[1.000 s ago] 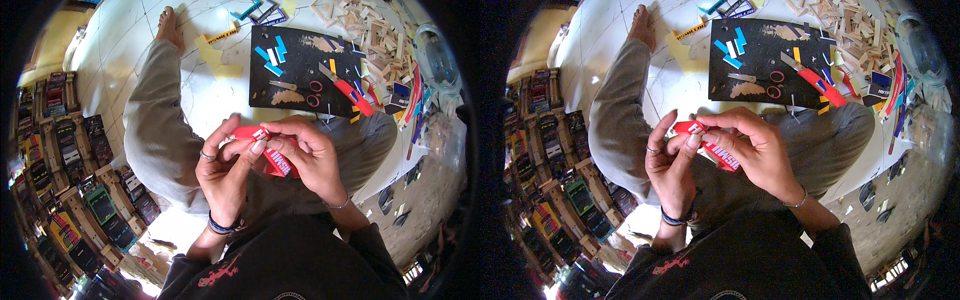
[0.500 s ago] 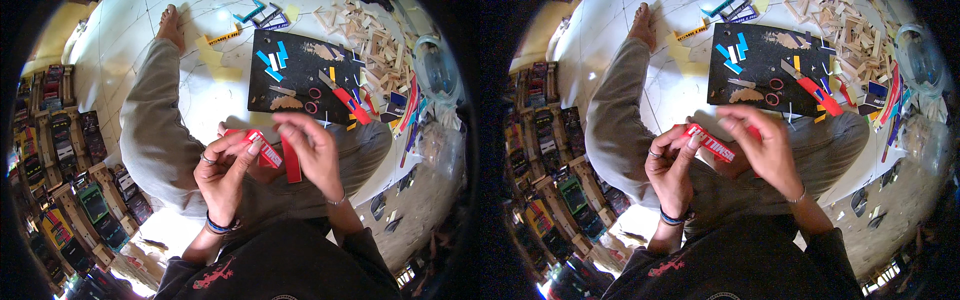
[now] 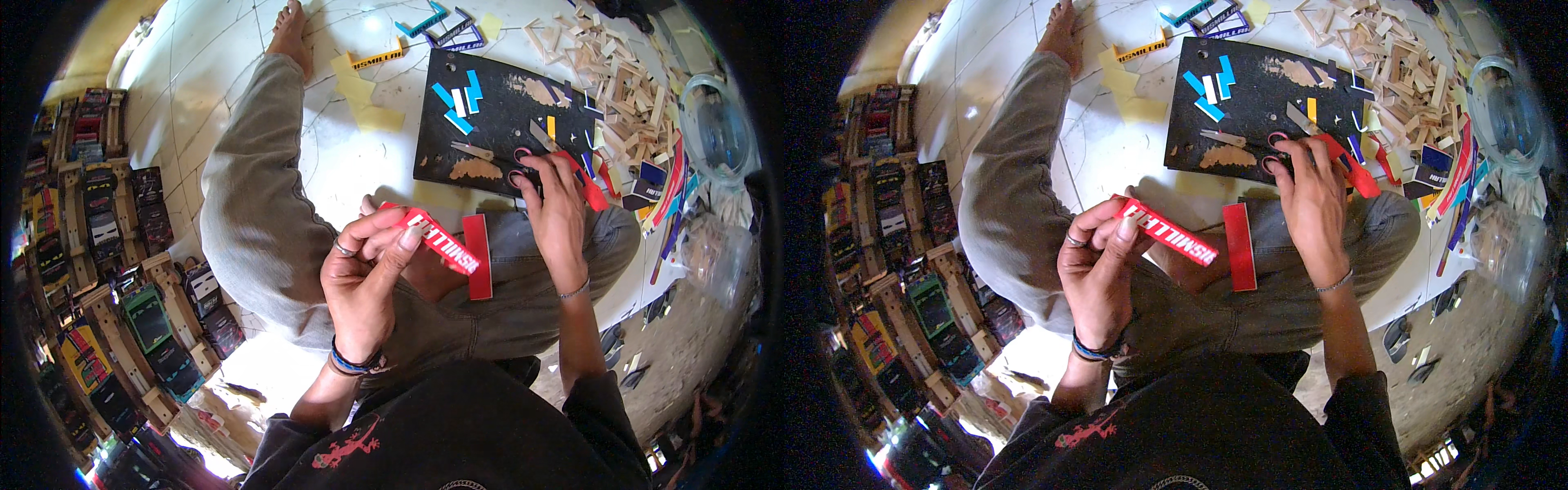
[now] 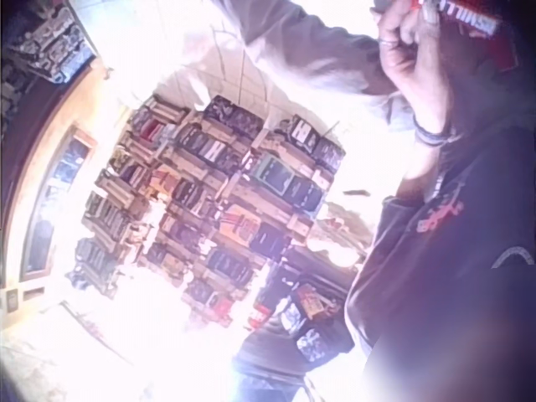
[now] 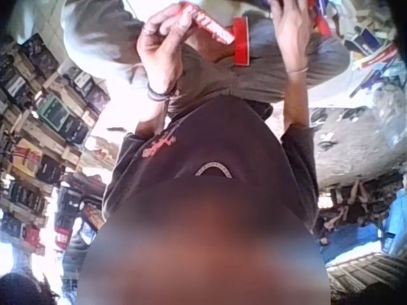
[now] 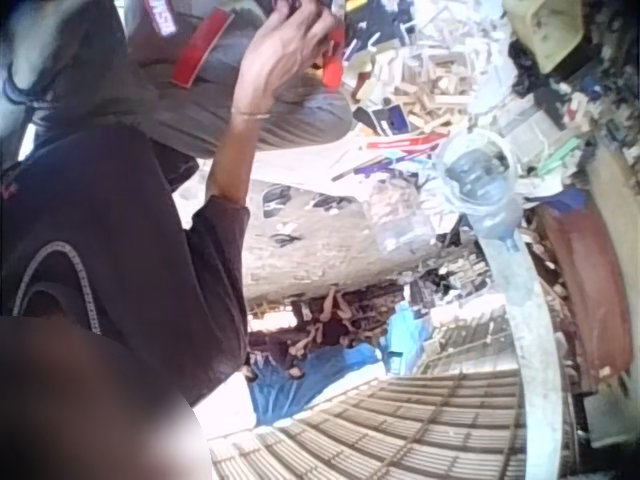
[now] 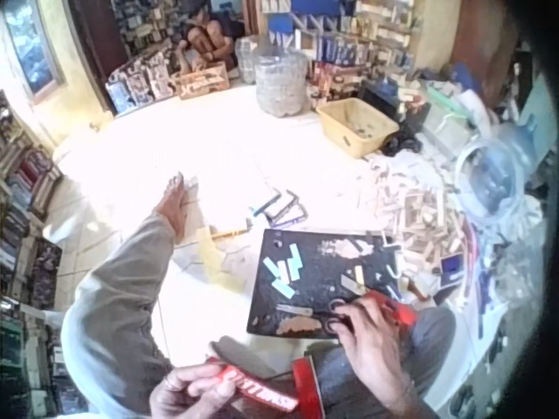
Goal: The person sits on the floor and uses scissors to trim a red sticker with white text. They repeatedly cut small sections from the edges, fold the sticker, and continue trimming to refine its shape.
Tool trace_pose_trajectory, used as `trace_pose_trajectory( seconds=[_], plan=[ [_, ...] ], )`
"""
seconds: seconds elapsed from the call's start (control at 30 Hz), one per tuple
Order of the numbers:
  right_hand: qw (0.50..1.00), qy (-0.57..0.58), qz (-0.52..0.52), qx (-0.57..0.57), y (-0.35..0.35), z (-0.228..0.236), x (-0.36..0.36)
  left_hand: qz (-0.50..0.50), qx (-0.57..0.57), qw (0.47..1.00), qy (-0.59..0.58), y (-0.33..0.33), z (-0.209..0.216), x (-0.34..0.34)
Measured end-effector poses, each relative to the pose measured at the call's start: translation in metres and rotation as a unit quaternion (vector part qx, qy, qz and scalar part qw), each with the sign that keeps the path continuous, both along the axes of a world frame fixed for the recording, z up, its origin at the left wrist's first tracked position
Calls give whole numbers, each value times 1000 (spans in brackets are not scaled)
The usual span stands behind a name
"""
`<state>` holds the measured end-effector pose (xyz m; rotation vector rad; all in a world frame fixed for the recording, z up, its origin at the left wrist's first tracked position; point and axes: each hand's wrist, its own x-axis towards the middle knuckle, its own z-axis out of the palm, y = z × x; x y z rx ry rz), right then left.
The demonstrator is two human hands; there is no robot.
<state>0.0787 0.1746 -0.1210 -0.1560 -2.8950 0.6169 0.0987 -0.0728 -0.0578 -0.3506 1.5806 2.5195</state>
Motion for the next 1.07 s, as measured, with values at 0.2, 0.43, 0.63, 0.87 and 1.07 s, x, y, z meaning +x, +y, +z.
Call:
trace_pose_trajectory(
  seconds=[0.2,0.43,0.63,0.87,1.07],
  plan=[
    [998,-56,6,20,7,6,-4,12,-41,998,47,3,-3,1],
    [984,-114,-1,-137,14,22,5,54,-19,998,5,3,2,-1],
    [612,-199,42,-765,-17,39,44,29,-20,999,-22,2,-3,0],
    [789,-164,66,-588,-51,47,45,49,12,999,-13,-2,3,2],
    [965,-81,170,-184,-52,52,36,43,-6,999,-4,-4,2,2]
  ],
)
